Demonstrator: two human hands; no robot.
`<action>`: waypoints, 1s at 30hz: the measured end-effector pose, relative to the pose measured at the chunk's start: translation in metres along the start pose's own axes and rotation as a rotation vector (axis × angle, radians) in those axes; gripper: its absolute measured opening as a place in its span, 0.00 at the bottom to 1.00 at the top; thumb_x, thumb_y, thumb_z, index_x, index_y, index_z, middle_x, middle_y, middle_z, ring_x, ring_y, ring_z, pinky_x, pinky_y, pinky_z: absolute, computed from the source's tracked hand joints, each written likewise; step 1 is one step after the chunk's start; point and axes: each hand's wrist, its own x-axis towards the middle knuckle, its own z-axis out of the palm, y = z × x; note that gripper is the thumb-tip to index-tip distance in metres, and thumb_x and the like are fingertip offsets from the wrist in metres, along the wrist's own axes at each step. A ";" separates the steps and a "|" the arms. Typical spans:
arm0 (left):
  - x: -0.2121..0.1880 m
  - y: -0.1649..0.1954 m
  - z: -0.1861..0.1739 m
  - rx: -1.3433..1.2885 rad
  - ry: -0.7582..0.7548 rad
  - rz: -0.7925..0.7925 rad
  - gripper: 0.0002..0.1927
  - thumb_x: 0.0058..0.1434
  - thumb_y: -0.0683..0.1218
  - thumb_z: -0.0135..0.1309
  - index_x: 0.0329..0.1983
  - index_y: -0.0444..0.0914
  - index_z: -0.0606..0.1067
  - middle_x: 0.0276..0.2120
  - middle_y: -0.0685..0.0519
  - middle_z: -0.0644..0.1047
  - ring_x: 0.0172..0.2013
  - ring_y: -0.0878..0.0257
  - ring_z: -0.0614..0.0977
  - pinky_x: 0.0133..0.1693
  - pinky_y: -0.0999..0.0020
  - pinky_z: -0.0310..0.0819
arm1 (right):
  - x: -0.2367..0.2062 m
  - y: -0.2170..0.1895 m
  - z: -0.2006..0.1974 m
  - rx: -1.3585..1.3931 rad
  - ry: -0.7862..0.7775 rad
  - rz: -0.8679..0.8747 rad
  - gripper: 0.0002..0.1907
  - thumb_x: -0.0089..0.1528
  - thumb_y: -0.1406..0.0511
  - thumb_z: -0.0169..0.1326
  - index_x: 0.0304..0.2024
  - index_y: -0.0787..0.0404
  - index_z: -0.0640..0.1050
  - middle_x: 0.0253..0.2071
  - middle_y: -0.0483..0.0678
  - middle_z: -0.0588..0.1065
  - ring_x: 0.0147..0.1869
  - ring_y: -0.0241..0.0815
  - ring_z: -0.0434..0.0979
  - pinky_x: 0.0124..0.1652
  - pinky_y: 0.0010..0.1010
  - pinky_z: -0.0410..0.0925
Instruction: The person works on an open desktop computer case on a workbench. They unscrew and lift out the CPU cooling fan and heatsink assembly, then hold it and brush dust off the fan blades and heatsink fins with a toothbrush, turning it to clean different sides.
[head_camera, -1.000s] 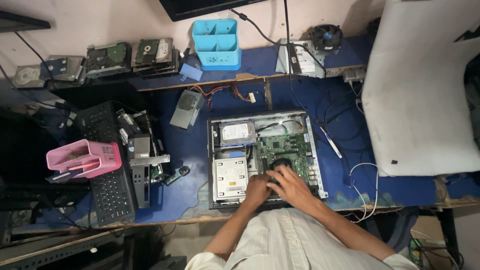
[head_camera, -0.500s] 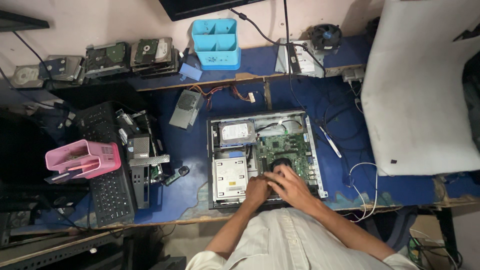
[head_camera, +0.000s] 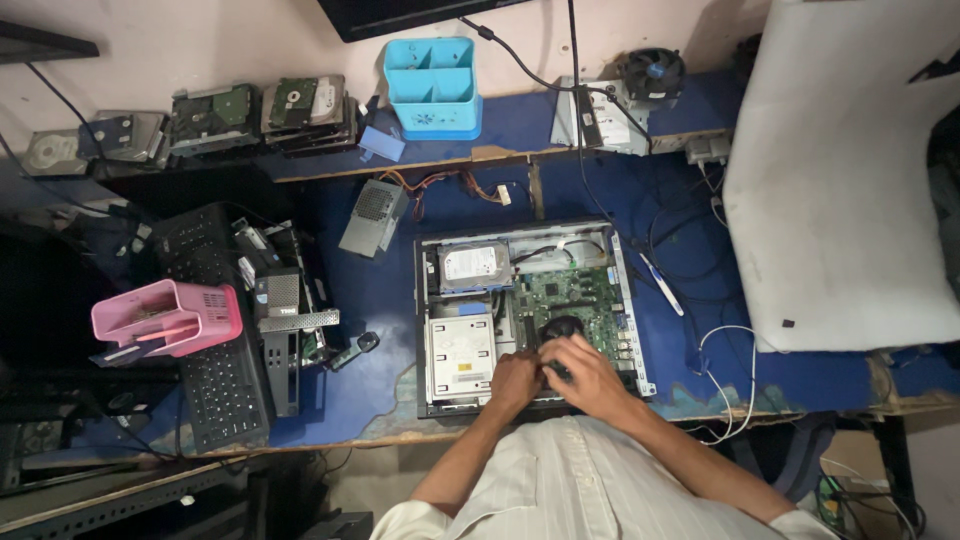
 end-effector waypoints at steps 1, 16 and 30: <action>0.000 0.001 0.000 -0.018 -0.004 -0.014 0.09 0.56 0.44 0.58 0.39 0.36 0.80 0.39 0.42 0.81 0.40 0.45 0.83 0.45 0.49 0.74 | 0.000 0.000 -0.002 -0.005 -0.019 -0.020 0.08 0.58 0.68 0.59 0.40 0.61 0.77 0.52 0.50 0.77 0.49 0.53 0.74 0.49 0.39 0.69; -0.001 0.000 0.003 -0.038 0.027 0.005 0.11 0.57 0.45 0.59 0.41 0.35 0.80 0.39 0.42 0.81 0.42 0.44 0.82 0.45 0.48 0.72 | -0.008 0.009 0.013 0.205 0.120 0.133 0.17 0.60 0.67 0.60 0.49 0.66 0.74 0.46 0.53 0.78 0.52 0.51 0.80 0.51 0.37 0.72; 0.000 0.002 0.001 0.061 0.041 0.030 0.10 0.57 0.47 0.60 0.38 0.35 0.80 0.38 0.43 0.81 0.39 0.46 0.82 0.44 0.49 0.73 | -0.003 -0.003 0.009 0.215 0.033 0.132 0.12 0.60 0.70 0.55 0.46 0.63 0.80 0.54 0.52 0.75 0.52 0.50 0.80 0.47 0.33 0.74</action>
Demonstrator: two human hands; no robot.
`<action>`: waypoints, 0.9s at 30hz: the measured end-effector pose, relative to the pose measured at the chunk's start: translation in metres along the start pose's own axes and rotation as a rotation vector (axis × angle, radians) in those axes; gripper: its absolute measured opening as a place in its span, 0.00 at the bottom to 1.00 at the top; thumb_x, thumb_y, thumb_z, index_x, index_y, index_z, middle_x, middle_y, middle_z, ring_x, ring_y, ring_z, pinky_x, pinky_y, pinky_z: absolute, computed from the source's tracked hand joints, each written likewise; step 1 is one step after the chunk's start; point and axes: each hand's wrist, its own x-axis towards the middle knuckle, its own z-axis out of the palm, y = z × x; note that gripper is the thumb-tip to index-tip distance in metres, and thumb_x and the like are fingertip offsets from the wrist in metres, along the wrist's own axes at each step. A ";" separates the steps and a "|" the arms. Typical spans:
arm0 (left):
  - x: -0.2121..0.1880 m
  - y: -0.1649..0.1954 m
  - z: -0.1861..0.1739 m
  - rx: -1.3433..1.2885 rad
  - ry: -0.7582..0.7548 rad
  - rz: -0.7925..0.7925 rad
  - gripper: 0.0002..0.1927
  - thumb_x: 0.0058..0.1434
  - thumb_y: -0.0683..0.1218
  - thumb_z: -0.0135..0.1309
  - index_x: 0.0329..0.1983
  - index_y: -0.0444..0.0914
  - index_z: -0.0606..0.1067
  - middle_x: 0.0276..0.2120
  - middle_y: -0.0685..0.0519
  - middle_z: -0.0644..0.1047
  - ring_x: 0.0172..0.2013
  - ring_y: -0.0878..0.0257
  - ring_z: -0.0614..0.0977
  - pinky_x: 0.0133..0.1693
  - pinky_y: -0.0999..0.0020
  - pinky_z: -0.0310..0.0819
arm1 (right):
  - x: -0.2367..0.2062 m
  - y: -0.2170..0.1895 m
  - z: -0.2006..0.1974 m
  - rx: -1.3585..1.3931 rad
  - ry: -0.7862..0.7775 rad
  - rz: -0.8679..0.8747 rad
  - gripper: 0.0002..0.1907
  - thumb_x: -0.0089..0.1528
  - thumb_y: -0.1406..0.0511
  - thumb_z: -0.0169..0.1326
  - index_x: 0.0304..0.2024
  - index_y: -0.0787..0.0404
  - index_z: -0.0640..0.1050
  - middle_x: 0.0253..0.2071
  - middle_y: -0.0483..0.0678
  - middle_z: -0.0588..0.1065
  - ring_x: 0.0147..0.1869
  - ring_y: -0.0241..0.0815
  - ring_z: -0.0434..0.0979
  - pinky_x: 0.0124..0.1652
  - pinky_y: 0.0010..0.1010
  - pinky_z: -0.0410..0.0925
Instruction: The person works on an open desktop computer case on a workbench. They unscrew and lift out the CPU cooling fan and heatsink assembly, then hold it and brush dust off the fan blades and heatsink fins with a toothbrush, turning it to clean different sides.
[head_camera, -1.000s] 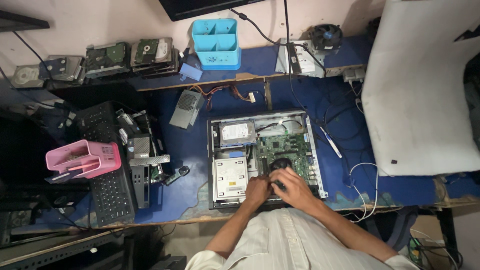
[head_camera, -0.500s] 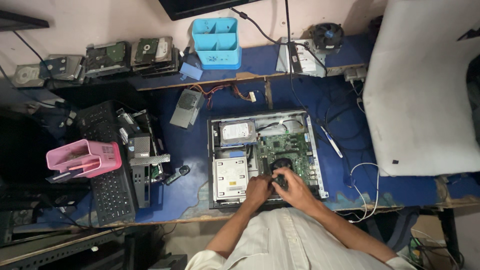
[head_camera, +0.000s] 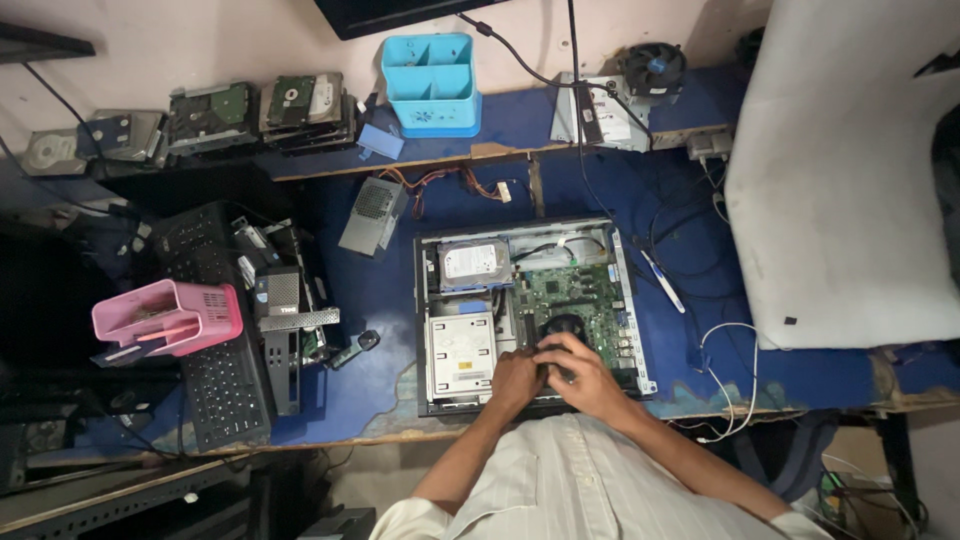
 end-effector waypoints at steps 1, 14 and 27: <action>0.000 0.000 0.000 0.003 -0.007 0.003 0.11 0.56 0.46 0.59 0.38 0.35 0.80 0.39 0.43 0.81 0.39 0.46 0.82 0.43 0.49 0.73 | 0.001 0.001 0.002 -0.029 0.023 -0.073 0.11 0.60 0.72 0.54 0.45 0.63 0.80 0.54 0.53 0.75 0.54 0.51 0.80 0.50 0.34 0.73; 0.002 0.004 -0.006 -0.032 -0.027 -0.017 0.13 0.57 0.47 0.59 0.43 0.36 0.80 0.41 0.42 0.81 0.40 0.45 0.82 0.44 0.48 0.72 | -0.004 0.011 0.004 0.008 0.097 -0.117 0.09 0.61 0.70 0.58 0.44 0.64 0.76 0.54 0.54 0.77 0.55 0.52 0.80 0.51 0.36 0.72; 0.001 0.002 -0.003 -0.042 -0.010 -0.025 0.11 0.58 0.48 0.60 0.39 0.36 0.80 0.38 0.44 0.81 0.39 0.46 0.83 0.44 0.49 0.72 | -0.005 0.009 0.004 -0.104 0.082 -0.152 0.11 0.59 0.71 0.58 0.45 0.65 0.77 0.50 0.54 0.78 0.55 0.52 0.79 0.53 0.36 0.72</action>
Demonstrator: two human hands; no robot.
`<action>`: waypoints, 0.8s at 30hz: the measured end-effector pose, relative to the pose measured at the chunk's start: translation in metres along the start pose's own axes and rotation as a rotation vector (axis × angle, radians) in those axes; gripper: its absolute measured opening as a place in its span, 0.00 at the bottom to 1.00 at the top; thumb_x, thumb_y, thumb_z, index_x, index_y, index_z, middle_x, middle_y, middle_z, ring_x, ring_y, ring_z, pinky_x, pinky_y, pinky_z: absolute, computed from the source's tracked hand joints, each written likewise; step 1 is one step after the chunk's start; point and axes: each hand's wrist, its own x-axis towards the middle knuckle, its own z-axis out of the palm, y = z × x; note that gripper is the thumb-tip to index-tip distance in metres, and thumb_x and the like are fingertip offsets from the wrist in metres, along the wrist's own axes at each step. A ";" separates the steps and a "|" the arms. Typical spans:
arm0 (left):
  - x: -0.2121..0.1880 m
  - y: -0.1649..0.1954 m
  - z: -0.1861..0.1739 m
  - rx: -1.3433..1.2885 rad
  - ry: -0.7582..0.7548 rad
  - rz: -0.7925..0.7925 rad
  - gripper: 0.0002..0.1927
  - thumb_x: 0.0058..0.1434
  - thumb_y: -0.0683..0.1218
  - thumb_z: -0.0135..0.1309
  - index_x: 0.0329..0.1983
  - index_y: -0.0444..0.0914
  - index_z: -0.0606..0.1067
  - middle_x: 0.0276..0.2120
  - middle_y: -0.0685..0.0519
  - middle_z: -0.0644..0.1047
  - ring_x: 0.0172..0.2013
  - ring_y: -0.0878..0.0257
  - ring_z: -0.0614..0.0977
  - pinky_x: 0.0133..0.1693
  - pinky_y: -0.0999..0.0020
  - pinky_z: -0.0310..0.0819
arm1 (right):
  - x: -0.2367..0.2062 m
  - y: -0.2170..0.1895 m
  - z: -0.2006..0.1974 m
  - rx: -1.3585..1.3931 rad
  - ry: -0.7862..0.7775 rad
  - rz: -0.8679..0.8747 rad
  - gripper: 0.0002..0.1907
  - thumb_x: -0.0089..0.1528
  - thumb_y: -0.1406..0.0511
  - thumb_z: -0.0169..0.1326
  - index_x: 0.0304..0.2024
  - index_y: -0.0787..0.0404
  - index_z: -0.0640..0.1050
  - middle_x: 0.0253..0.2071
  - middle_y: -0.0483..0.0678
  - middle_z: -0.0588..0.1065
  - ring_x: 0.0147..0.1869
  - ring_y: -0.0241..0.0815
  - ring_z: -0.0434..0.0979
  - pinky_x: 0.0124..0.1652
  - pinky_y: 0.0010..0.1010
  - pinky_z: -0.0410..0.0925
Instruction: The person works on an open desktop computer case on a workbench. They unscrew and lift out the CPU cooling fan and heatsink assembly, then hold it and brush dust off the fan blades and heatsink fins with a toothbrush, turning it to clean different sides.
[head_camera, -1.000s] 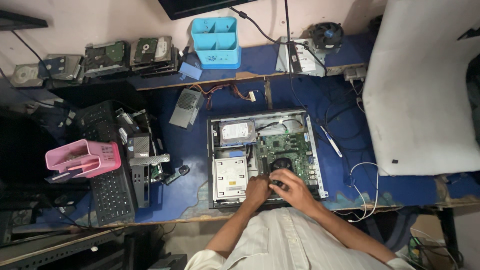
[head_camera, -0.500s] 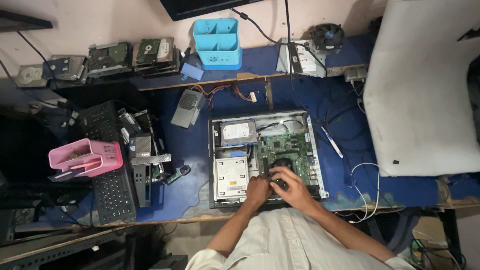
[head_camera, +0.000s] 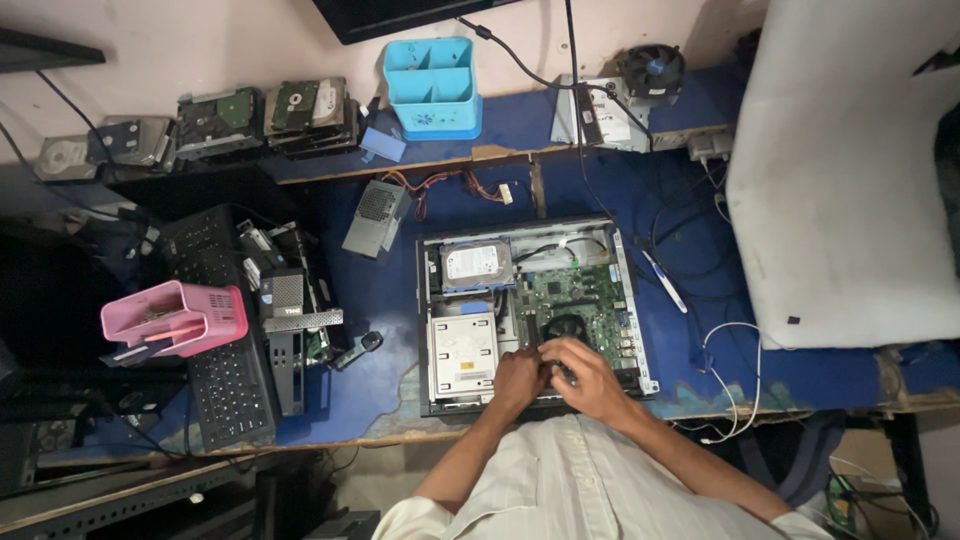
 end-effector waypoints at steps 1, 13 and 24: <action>0.000 0.000 -0.001 0.003 0.000 0.005 0.12 0.56 0.47 0.59 0.39 0.36 0.80 0.38 0.43 0.81 0.39 0.45 0.83 0.44 0.49 0.73 | 0.000 0.000 0.000 -0.028 -0.011 -0.015 0.11 0.59 0.71 0.58 0.44 0.65 0.78 0.51 0.54 0.78 0.55 0.53 0.79 0.53 0.37 0.72; -0.002 -0.003 0.002 -0.076 0.033 0.040 0.10 0.58 0.47 0.57 0.40 0.37 0.80 0.39 0.43 0.80 0.40 0.45 0.82 0.43 0.48 0.73 | 0.000 -0.003 -0.006 -0.050 0.018 -0.047 0.12 0.61 0.71 0.58 0.48 0.64 0.78 0.54 0.55 0.78 0.58 0.54 0.79 0.56 0.39 0.71; -0.012 -0.009 -0.004 -0.345 0.171 0.148 0.13 0.59 0.46 0.58 0.44 0.34 0.78 0.40 0.42 0.78 0.42 0.43 0.80 0.45 0.52 0.76 | 0.003 -0.007 -0.011 -0.159 -0.039 -0.051 0.13 0.61 0.68 0.57 0.49 0.62 0.80 0.53 0.49 0.76 0.51 0.50 0.78 0.50 0.36 0.72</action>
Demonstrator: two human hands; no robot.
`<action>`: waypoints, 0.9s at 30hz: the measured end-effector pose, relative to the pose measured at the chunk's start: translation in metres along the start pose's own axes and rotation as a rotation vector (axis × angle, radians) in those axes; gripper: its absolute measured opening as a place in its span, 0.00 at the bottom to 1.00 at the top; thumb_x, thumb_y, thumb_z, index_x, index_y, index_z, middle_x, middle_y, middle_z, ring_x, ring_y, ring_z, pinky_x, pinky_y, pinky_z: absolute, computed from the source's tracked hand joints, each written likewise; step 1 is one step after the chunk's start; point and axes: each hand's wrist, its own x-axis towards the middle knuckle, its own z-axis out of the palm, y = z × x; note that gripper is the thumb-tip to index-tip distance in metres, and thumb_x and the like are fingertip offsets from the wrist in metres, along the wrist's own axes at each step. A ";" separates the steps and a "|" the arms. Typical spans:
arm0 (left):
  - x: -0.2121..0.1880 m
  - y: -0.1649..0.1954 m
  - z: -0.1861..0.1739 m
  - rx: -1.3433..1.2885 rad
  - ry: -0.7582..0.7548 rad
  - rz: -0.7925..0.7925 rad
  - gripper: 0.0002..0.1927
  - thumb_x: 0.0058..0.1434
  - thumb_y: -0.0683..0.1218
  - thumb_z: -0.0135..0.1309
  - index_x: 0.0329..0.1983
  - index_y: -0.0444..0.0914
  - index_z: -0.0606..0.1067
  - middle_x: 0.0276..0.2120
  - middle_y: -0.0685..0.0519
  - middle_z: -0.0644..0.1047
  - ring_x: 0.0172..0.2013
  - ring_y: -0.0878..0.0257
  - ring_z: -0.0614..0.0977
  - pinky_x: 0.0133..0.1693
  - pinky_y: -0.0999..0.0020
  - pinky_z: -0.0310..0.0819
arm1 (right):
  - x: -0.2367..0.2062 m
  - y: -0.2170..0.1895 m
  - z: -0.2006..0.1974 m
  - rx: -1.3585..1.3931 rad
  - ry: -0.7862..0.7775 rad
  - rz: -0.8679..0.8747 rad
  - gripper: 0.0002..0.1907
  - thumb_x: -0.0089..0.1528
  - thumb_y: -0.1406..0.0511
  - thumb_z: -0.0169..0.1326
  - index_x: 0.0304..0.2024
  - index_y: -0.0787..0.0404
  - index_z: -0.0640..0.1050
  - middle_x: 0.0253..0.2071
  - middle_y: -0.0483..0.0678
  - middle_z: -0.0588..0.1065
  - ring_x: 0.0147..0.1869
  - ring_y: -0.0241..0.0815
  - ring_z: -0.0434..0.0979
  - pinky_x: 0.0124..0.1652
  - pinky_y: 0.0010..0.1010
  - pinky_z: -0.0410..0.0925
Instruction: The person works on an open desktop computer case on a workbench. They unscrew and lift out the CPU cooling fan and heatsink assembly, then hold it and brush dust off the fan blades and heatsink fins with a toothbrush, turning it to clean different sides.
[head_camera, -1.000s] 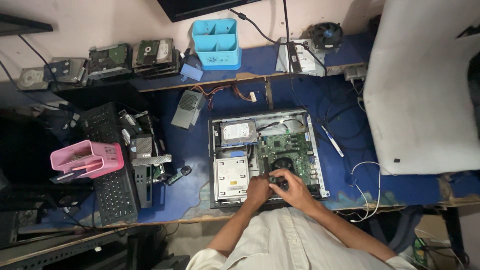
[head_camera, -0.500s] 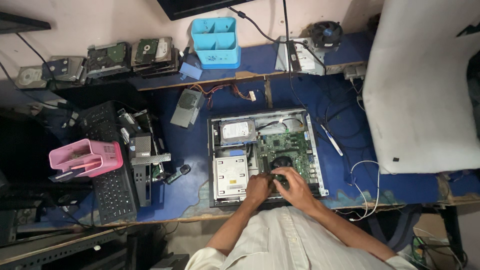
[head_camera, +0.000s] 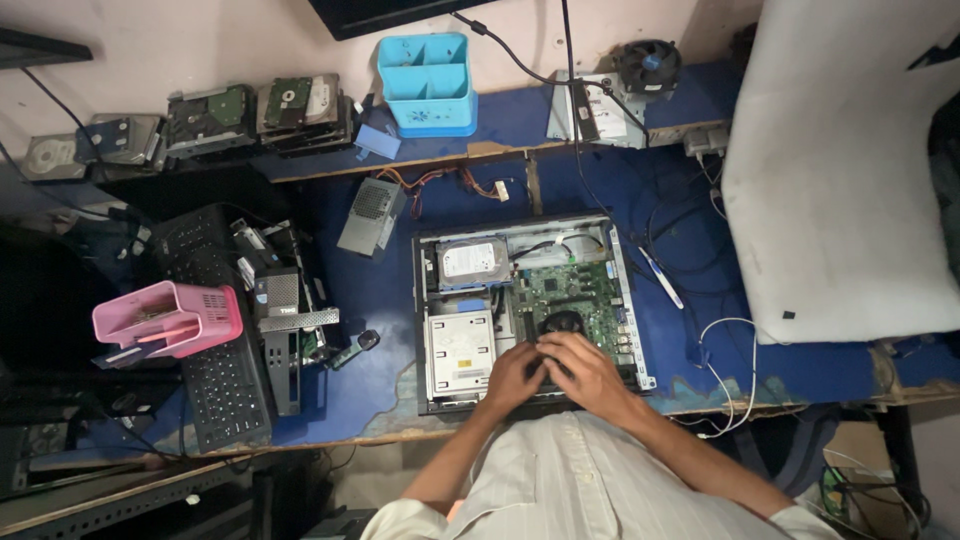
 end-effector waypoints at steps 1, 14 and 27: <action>-0.001 0.000 0.000 -0.011 0.035 0.051 0.14 0.60 0.46 0.58 0.45 0.34 0.77 0.42 0.42 0.78 0.43 0.42 0.80 0.45 0.52 0.75 | 0.001 0.000 -0.001 -0.013 0.006 -0.061 0.13 0.62 0.70 0.54 0.50 0.63 0.79 0.56 0.49 0.77 0.53 0.51 0.78 0.52 0.37 0.71; 0.010 -0.001 -0.004 -0.031 -0.030 -0.056 0.19 0.56 0.47 0.63 0.49 0.34 0.75 0.41 0.42 0.77 0.43 0.44 0.80 0.46 0.54 0.75 | 0.017 0.006 -0.009 -0.038 -0.105 0.003 0.11 0.62 0.65 0.57 0.46 0.61 0.78 0.51 0.49 0.77 0.52 0.51 0.77 0.51 0.37 0.71; 0.011 0.002 0.003 -0.026 0.060 0.004 0.21 0.54 0.47 0.63 0.47 0.34 0.73 0.43 0.40 0.74 0.44 0.39 0.78 0.45 0.50 0.75 | 0.022 0.004 -0.011 -0.093 -0.121 0.000 0.11 0.63 0.64 0.59 0.47 0.60 0.78 0.49 0.48 0.77 0.51 0.51 0.78 0.49 0.36 0.72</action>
